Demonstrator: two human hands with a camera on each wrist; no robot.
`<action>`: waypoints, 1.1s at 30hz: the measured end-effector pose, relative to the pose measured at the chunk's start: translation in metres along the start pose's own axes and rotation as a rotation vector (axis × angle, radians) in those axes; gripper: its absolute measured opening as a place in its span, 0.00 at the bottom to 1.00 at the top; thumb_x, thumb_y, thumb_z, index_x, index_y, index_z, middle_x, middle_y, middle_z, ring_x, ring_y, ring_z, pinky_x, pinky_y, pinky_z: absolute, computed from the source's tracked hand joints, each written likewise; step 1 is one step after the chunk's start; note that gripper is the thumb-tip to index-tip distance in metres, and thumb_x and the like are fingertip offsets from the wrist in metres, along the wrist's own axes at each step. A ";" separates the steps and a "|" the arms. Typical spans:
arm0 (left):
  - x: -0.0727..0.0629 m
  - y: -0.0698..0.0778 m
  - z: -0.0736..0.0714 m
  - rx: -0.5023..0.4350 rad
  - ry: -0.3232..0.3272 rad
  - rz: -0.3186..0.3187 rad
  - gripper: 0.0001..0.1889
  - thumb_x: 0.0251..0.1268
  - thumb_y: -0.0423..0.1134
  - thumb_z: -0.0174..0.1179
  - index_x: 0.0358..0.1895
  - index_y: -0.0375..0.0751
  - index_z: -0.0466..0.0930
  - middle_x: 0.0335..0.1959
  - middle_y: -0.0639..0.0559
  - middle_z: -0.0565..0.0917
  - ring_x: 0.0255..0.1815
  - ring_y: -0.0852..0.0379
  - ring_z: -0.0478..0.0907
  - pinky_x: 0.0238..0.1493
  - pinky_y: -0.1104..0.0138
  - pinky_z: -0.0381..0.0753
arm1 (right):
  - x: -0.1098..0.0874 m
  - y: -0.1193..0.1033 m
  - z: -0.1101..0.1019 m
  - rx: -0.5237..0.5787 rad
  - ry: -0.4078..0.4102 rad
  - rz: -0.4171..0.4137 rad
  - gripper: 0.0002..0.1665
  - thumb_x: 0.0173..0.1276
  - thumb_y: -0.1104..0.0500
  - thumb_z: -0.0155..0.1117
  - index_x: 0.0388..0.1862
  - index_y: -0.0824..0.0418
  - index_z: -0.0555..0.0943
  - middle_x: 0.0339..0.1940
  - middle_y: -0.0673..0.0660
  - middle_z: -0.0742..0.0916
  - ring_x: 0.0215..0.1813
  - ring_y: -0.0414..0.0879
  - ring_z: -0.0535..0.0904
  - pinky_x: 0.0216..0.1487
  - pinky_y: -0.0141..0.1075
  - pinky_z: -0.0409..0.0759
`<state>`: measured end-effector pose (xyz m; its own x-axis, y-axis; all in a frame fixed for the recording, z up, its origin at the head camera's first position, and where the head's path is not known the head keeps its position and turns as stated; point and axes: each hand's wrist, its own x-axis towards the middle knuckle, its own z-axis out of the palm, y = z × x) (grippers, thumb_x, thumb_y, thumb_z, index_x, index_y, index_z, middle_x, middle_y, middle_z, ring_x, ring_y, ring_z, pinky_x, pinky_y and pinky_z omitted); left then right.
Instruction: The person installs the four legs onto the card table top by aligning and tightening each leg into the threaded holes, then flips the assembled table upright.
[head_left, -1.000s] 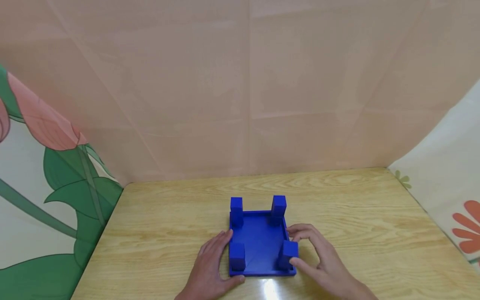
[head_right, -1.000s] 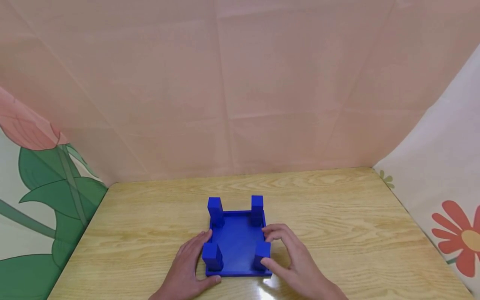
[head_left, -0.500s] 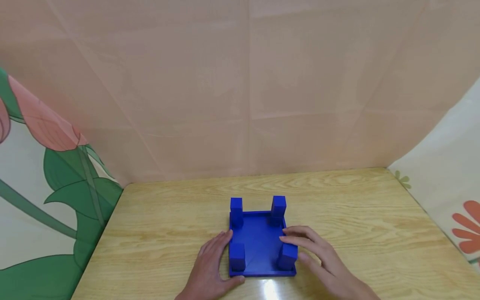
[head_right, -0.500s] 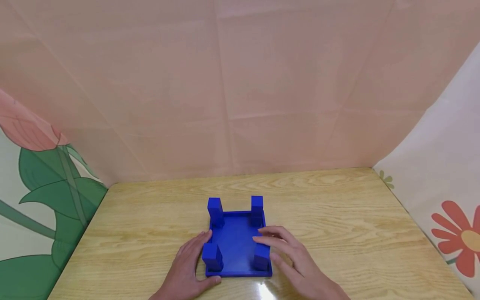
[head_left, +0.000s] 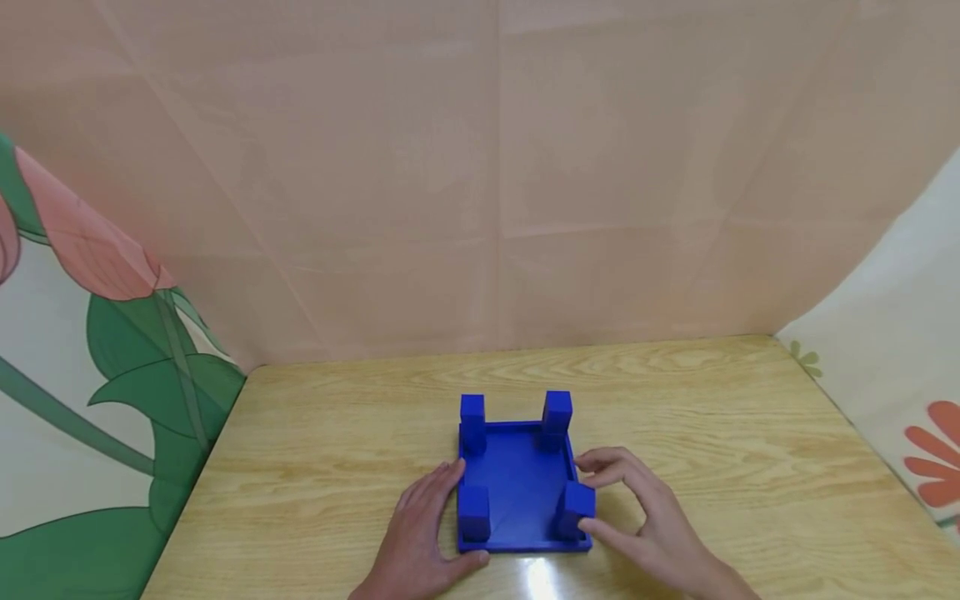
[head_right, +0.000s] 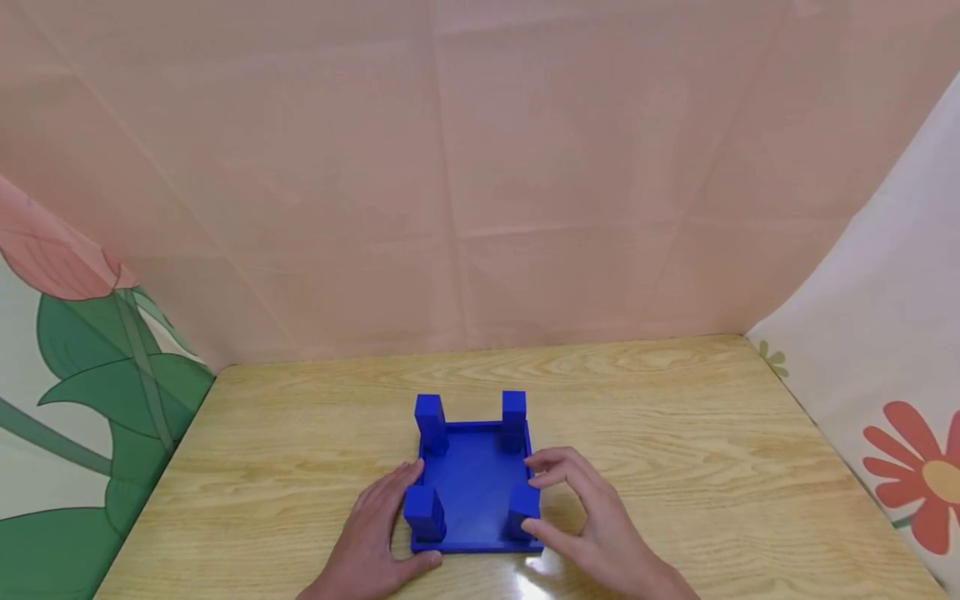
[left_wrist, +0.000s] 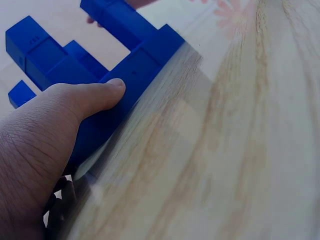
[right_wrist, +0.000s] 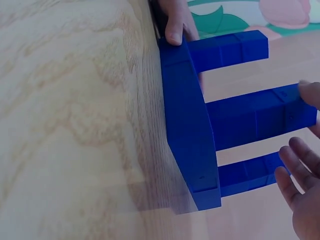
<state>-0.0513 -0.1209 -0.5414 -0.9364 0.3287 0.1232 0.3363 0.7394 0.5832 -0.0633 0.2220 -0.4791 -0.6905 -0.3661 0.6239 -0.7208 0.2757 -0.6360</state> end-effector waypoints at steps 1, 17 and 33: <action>0.000 0.000 0.000 0.001 0.003 0.003 0.60 0.60 0.81 0.69 0.91 0.58 0.58 0.87 0.49 0.69 0.86 0.40 0.66 0.82 0.33 0.67 | 0.000 0.000 0.000 -0.002 0.003 0.000 0.34 0.51 0.74 0.88 0.55 0.57 0.84 0.63 0.57 0.87 0.68 0.43 0.82 0.75 0.24 0.74; 0.001 0.000 0.000 0.022 0.030 0.034 0.60 0.60 0.77 0.72 0.91 0.56 0.59 0.86 0.50 0.70 0.86 0.43 0.66 0.82 0.36 0.69 | 0.000 0.000 -0.001 -0.026 -0.100 -0.071 0.37 0.65 0.77 0.71 0.74 0.59 0.82 0.70 0.56 0.84 0.73 0.45 0.79 0.78 0.25 0.70; -0.001 0.002 -0.001 0.015 0.004 0.002 0.60 0.59 0.79 0.71 0.91 0.58 0.58 0.87 0.49 0.69 0.86 0.41 0.66 0.82 0.34 0.68 | -0.001 -0.007 0.011 -0.078 0.099 -0.013 0.29 0.56 0.69 0.88 0.56 0.58 0.87 0.57 0.56 0.89 0.62 0.43 0.84 0.72 0.23 0.76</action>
<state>-0.0502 -0.1207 -0.5394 -0.9359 0.3282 0.1279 0.3401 0.7474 0.5708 -0.0573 0.2109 -0.4804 -0.6810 -0.2814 0.6760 -0.7294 0.3416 -0.5927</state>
